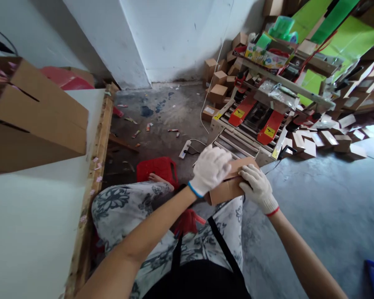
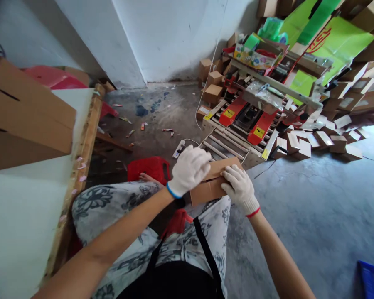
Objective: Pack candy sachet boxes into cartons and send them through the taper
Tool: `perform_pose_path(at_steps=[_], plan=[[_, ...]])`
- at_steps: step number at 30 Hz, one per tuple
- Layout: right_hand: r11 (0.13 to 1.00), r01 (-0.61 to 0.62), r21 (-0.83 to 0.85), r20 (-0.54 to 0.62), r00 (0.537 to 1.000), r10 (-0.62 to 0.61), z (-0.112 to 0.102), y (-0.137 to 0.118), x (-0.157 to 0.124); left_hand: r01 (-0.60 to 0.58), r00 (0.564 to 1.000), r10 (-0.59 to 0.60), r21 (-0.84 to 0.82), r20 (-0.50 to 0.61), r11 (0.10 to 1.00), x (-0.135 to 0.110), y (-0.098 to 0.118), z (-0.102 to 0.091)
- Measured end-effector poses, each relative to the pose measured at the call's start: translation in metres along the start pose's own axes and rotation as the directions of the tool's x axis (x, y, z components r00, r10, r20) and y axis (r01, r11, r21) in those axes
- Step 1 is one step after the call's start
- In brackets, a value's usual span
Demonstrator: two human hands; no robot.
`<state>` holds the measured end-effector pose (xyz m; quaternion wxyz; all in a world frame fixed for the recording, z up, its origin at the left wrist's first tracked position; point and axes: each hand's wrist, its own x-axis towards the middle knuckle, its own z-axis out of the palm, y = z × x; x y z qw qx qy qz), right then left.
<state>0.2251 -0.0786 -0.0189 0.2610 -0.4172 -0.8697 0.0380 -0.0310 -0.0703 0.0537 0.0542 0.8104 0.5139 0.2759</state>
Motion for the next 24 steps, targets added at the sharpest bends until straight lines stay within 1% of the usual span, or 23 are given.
perform_pose_path(at_steps=[1,2,3,4,5,6,7,8,9,11,13,15,17,19,20,22,24], plan=[[0.999,0.046,0.006,0.012,0.999,-0.046,-0.002,0.005,0.003,0.095,0.992,-0.092,-0.033,0.086,0.995,0.010,-0.006,-0.001],[0.997,0.074,-0.005,0.018,0.997,-0.074,-0.002,0.009,0.009,0.202,0.961,-0.183,-0.077,0.209,0.976,0.018,-0.011,-0.001],[0.997,0.064,-0.037,0.005,0.998,-0.064,-0.002,0.014,0.016,0.311,0.902,-0.253,-0.121,0.351,0.943,0.022,-0.016,0.001],[0.997,0.005,-0.083,-0.030,1.000,-0.008,-0.001,0.019,0.025,0.410,0.825,-0.293,-0.157,0.483,0.898,0.023,-0.019,0.004],[0.987,-0.099,-0.128,-0.091,0.992,0.088,0.001,0.024,0.033,0.489,0.753,-0.307,-0.182,0.582,0.853,0.020,-0.020,0.007],[0.962,-0.224,-0.155,-0.163,0.966,0.199,0.005,0.029,0.040,0.548,0.705,-0.320,-0.200,0.633,0.813,0.015,-0.019,0.012],[0.928,-0.340,-0.155,-0.222,0.927,0.302,0.010,0.034,0.046,0.589,0.688,-0.347,-0.210,0.638,0.780,0.008,-0.016,0.017],[0.897,-0.420,-0.139,-0.249,0.891,0.379,0.015,0.038,0.051,0.615,0.690,-0.388,-0.213,0.611,0.759,0.002,-0.012,0.022],[0.879,-0.462,-0.119,-0.241,0.872,0.426,0.019,0.042,0.055,0.629,0.702,-0.425,-0.218,0.572,0.746,-0.003,-0.008,0.028],[0.878,-0.472,-0.082,-0.167,0.875,0.455,0.026,0.041,0.056,0.629,0.737,-0.455,-0.260,0.499,0.733,-0.006,-0.001,0.038],[0.887,-0.458,-0.064,-0.095,0.887,0.452,0.028,0.029,0.049,0.625,0.755,-0.465,-0.292,0.462,0.724,-0.002,0.003,0.048],[0.902,-0.426,-0.070,-0.048,0.905,0.423,0.026,0.004,0.036,0.637,0.751,-0.489,-0.289,0.444,0.715,0.004,0.002,0.055],[0.941,-0.328,-0.090,0.017,0.944,0.330,0.021,-0.027,0.018,0.647,0.747,-0.512,-0.286,0.424,0.706,0.007,0.000,0.061],[0.972,-0.214,-0.099,0.088,0.971,0.223,0.016,-0.057,0.003,0.635,0.765,-0.511,-0.327,0.392,0.700,0.007,-0.002,0.065],[0.979,-0.179,-0.102,0.121,0.974,0.190,0.014,-0.069,-0.002,0.626,0.775,-0.506,-0.356,0.378,0.693,0.006,-0.003,0.066],[0.979,-0.169,-0.114,0.171,0.967,0.187,0.010,-0.084,-0.007,0.623,0.782,-0.505,-0.415,0.366,0.663,0.005,-0.005,0.069],[0.975,-0.182,-0.125,0.202,0.958,0.204,0.007,-0.085,-0.004,0.631,0.775,-0.511,-0.480,0.371,0.609,0.007,-0.006,0.072]])
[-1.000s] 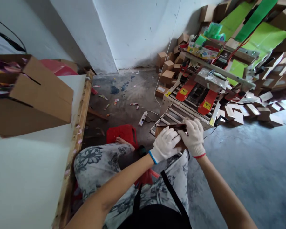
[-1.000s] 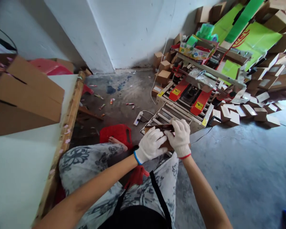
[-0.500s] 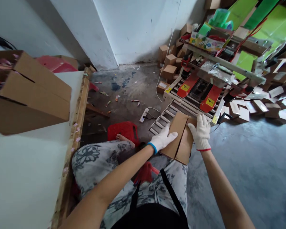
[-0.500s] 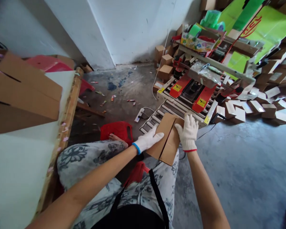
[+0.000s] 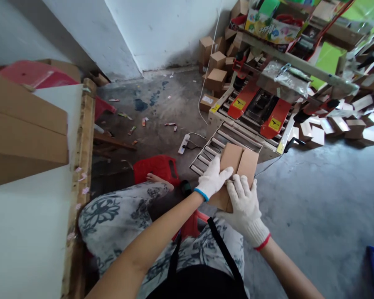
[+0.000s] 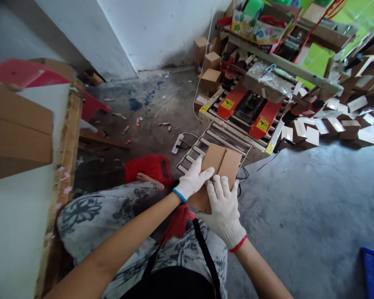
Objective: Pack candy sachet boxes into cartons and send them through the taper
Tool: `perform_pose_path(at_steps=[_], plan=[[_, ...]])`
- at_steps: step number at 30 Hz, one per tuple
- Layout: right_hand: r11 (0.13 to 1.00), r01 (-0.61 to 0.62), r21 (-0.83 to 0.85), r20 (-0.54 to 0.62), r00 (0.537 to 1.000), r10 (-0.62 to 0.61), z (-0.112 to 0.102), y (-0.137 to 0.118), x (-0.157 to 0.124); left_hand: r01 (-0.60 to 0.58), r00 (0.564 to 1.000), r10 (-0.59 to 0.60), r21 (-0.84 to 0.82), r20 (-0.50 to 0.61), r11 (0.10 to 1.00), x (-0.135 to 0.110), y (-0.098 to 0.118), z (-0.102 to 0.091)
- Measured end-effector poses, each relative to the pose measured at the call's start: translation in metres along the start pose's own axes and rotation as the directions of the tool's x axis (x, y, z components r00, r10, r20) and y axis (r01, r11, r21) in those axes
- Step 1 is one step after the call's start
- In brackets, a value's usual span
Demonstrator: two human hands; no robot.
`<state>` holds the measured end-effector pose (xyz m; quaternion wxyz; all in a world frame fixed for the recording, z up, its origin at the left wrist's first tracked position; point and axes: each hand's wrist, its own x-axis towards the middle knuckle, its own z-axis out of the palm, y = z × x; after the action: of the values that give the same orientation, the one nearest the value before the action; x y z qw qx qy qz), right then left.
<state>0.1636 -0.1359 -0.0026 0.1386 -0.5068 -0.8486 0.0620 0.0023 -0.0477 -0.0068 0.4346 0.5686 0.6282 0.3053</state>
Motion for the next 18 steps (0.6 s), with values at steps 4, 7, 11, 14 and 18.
perform_pose_path(at_steps=[4,7,11,14,18], plan=[[1.000,0.010,-0.023,0.002,1.000,-0.010,-0.006,0.023,0.022,0.066,0.994,-0.084,-0.248,-0.064,0.966,0.007,-0.005,0.000],[0.998,0.029,-0.061,-0.023,0.999,-0.030,-0.009,0.060,0.060,0.161,0.962,-0.234,-0.396,-0.143,0.904,0.000,-0.018,-0.003],[0.992,-0.036,-0.119,-0.106,0.994,0.024,-0.015,0.136,0.143,0.224,0.934,-0.334,-0.523,-0.125,0.822,-0.025,-0.055,-0.012],[0.966,-0.214,-0.143,-0.145,0.970,0.194,-0.025,0.183,0.207,0.290,0.914,-0.401,-0.592,-0.061,0.752,-0.050,-0.088,-0.027],[0.930,-0.362,-0.063,-0.275,0.902,0.332,-0.030,0.169,0.239,0.330,0.894,-0.442,-0.564,-0.069,0.757,-0.085,-0.123,-0.054]])
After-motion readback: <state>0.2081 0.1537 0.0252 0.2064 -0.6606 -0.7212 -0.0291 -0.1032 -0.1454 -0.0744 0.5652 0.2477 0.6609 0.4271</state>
